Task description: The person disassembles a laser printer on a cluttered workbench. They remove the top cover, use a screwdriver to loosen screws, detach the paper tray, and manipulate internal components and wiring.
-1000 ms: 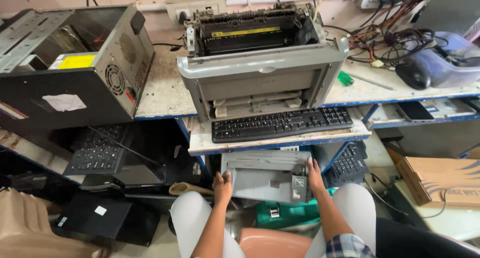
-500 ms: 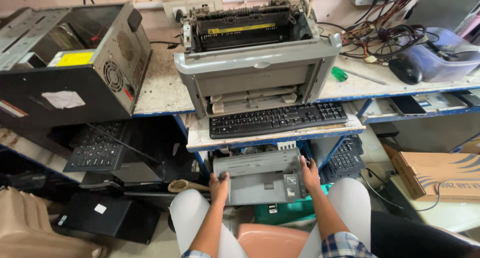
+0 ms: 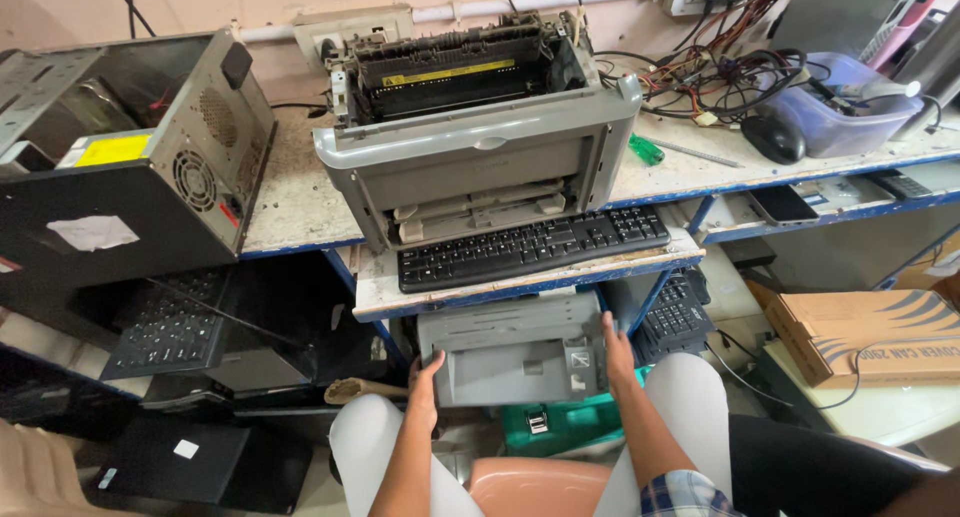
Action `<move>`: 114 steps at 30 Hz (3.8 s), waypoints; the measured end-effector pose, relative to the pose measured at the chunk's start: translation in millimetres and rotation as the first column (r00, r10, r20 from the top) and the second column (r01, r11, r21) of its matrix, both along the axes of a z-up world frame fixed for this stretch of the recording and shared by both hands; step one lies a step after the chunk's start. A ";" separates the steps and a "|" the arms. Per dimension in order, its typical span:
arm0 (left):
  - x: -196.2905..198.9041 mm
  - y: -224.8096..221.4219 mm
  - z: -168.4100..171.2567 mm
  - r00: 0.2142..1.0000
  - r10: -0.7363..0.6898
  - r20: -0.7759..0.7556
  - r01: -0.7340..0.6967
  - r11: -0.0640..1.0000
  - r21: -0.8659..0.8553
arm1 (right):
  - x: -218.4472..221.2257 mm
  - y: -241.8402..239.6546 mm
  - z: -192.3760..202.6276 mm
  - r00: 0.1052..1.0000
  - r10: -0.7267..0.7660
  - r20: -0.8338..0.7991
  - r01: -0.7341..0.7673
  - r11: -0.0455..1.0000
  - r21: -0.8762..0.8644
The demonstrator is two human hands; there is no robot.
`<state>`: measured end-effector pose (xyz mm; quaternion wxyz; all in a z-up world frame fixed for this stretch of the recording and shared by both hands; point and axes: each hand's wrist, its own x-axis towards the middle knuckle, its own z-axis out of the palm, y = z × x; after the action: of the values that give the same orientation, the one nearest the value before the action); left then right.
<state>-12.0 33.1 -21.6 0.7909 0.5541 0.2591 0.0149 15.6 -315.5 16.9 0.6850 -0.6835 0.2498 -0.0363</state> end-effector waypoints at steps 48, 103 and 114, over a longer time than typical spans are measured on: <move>-28.1 -40.0 217.8 0.484 -0.592 0.644 -0.777 0.048 0.628 | -26.3 48.4 240.8 0.398 0.503 0.767 0.653 0.433 -0.622; 56.4 -63.8 422.5 0.507 -0.350 0.787 -0.860 -0.154 0.486 | 58.5 36.1 299.5 0.608 0.309 0.732 0.282 0.778 -0.562; 82.2 -20.4 419.5 0.426 -0.470 0.773 -0.842 0.108 0.529 | 7.6 34.7 300.3 0.475 0.483 0.735 0.416 0.613 -0.672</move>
<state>70.3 12.7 397.9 0.2015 0.7604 -0.1757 0.5919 23.2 -280.9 317.2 0.3339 -0.7925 -0.1977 -0.4705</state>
